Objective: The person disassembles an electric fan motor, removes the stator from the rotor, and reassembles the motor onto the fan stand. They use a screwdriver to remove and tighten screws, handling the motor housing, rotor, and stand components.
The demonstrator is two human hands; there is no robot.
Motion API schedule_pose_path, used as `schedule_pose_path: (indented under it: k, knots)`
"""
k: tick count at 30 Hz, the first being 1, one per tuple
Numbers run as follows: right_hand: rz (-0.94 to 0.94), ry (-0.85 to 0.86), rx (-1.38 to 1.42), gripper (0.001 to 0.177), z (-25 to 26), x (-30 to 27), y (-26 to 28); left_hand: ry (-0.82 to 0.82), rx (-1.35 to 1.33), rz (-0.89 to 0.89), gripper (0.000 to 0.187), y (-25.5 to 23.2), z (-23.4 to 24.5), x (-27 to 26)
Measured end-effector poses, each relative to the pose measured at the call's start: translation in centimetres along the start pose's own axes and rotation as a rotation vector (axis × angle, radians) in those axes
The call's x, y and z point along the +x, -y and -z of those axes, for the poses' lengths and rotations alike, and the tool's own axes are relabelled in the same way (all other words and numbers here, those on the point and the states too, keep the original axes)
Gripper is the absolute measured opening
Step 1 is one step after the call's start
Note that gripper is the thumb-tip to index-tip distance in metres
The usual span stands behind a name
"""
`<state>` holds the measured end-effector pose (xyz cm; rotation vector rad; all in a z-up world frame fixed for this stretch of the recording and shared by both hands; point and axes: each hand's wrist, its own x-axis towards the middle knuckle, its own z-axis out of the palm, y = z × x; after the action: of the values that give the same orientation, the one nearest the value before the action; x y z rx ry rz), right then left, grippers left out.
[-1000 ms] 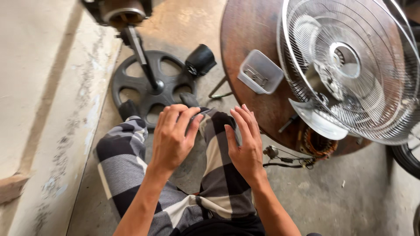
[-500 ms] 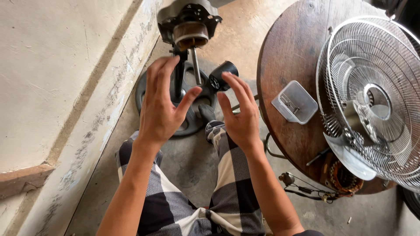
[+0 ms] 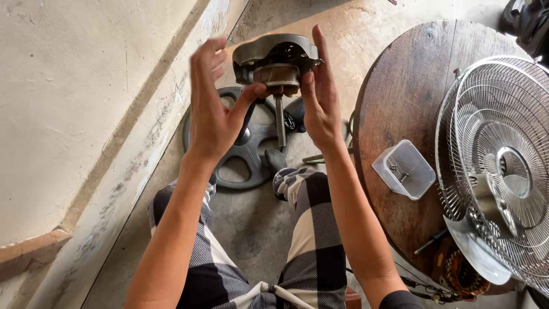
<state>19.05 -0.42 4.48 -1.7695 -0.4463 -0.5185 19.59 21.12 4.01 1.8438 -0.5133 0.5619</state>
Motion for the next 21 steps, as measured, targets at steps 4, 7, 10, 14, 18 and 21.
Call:
schedule_pose_path:
  k: [4, 7, 10, 14, 18, 21]
  knots:
    - [-0.003, -0.019, 0.062, 0.042, -0.1, 0.5, -0.5, 0.154, -0.059, -0.021, 0.075, 1.0, -1.0, 0.7]
    - [-0.008, -0.041, 0.059, 0.037, -0.3, 0.4, -0.3, 0.128, -0.076, -0.057, 0.073, 1.4, -1.5, 0.5]
    - [0.006, -0.05, 0.066, 0.038, -0.6, 0.9, 0.3, 0.12, -0.089, -0.022, 0.077, 1.1, -1.4, 1.1]
    - [0.048, -0.08, 0.055, 0.038, -0.9, 1.8, 1.0, 0.063, -0.029, -0.106, 0.075, -0.3, -1.3, 2.3]
    - [0.112, -0.134, 0.04, 0.033, 0.3, 2.6, 1.7, 0.066, -0.135, -0.096, 0.074, -2.2, -0.8, 3.9]
    - [0.113, -0.155, 0.044, 0.03, 1.2, 3.8, 2.4, 0.044, -0.183, -0.195, 0.059, -3.8, -0.6, 5.2]
